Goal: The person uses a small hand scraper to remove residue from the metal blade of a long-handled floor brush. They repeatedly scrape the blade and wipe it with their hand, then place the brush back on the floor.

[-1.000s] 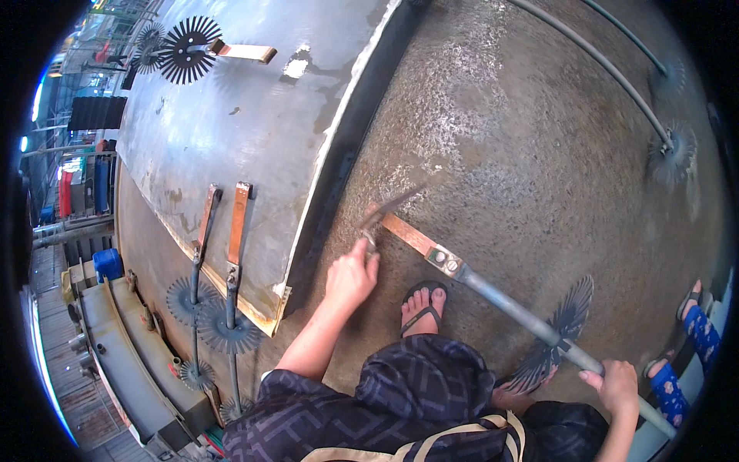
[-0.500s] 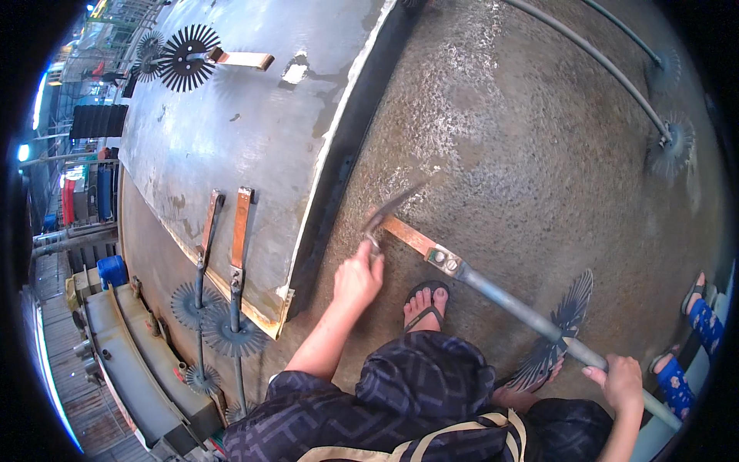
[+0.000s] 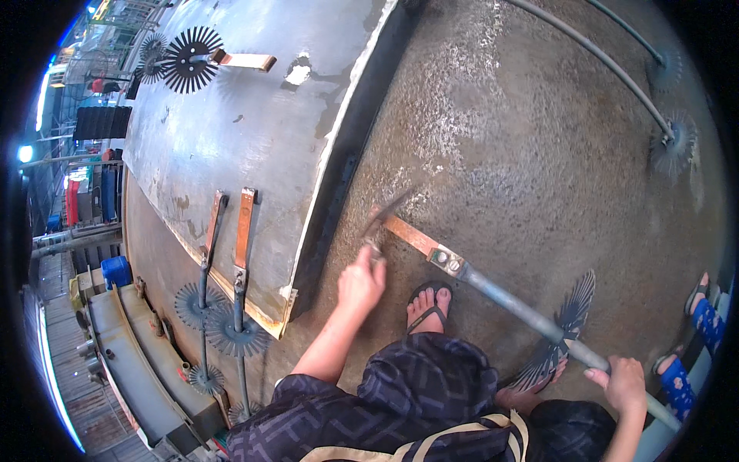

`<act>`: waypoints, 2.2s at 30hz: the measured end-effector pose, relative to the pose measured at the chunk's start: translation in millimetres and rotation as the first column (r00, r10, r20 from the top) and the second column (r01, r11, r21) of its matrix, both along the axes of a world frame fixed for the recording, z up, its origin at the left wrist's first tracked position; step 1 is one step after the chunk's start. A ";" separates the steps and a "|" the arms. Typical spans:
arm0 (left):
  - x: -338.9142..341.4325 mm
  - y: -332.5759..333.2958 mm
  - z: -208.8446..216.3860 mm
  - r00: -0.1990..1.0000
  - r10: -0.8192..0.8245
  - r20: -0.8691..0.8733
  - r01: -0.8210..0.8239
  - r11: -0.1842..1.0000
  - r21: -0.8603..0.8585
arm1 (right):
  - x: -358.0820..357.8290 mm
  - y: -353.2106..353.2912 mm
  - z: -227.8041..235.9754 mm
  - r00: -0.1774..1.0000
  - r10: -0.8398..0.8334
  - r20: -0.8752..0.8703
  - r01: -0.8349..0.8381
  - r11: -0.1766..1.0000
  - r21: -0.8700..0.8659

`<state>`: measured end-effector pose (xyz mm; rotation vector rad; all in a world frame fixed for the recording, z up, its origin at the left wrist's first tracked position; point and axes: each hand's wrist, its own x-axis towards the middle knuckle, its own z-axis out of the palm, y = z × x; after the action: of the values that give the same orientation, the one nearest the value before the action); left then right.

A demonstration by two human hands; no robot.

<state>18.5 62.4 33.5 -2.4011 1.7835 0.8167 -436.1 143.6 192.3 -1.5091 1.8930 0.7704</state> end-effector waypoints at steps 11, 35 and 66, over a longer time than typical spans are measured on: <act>-0.1 9.5 5.1 0.994 -0.040 -0.102 0.040 0.999 -0.003 | -5.4 2.1 -4.3 0.999 0.030 0.036 -0.030 1.000 -0.011; -4.2 4.6 13.2 0.999 0.027 -0.044 -0.025 0.999 0.042 | -12.3 1.3 -8.8 0.998 0.012 0.059 -0.016 0.998 0.058; 66.4 -34.8 -16.1 0.988 0.114 -0.107 -0.102 0.989 0.111 | -91.5 16.7 -95.6 0.928 -0.373 -0.024 0.363 0.886 0.290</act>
<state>84.9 27.6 17.4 -2.4466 1.6121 1.0502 -527.6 160.4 96.6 -0.9389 1.8693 0.7958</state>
